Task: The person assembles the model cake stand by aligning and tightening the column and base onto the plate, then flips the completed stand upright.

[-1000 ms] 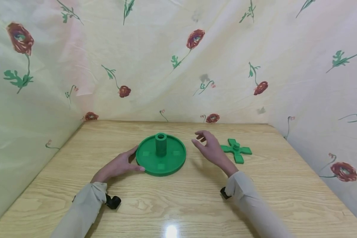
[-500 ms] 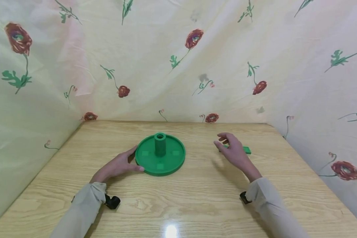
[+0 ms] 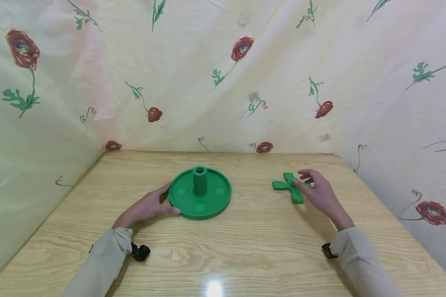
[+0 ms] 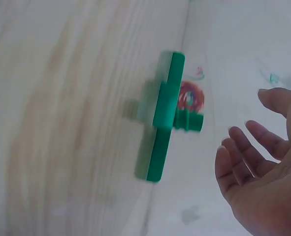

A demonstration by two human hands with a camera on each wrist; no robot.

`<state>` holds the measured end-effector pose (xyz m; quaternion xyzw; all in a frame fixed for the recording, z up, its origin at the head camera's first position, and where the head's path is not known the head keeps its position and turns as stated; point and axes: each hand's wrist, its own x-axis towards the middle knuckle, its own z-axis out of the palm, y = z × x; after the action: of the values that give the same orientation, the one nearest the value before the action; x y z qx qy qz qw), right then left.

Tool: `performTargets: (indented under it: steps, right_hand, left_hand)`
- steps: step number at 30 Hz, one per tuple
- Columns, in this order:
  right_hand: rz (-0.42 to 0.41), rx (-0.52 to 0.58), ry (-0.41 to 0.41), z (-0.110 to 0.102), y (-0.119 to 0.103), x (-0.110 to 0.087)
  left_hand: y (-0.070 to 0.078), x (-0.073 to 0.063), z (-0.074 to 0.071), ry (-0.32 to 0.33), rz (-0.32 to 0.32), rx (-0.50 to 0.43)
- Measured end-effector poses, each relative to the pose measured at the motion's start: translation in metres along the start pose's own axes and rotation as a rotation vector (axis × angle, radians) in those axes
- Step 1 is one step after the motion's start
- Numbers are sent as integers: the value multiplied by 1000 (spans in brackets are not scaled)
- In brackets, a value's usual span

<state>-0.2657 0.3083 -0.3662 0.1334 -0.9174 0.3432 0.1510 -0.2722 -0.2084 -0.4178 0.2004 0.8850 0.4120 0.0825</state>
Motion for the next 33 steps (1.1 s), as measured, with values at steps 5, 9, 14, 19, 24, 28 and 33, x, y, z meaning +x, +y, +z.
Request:
performTargets:
  steps: [5,9,14,19,24,28,33]
  right_hand:
    - [17,-37,-26,-12,16,-2]
    - [18,-62,-55,-18,29,-2]
    - [44,-85,-122,-26,42,-2]
    - [73,-95,-178,-30,51,0]
    - [95,-75,-240,-32,60,4]
    - [108,-53,-284,-32,67,6]
    - [103,-66,-303,-30,72,10]
  left_hand:
    - [-1,0,0,-2,-7,-1]
    - [-2,0,0,-4,-16,-4]
    - [-2,0,-1,-5,-22,-8]
    - [-1,-1,-1,-8,-25,-19]
    - [-1,-1,-2,-7,-42,-14]
    - [0,0,-2,-7,-45,-19]
    - [-1,-1,-2,-11,-24,-37]
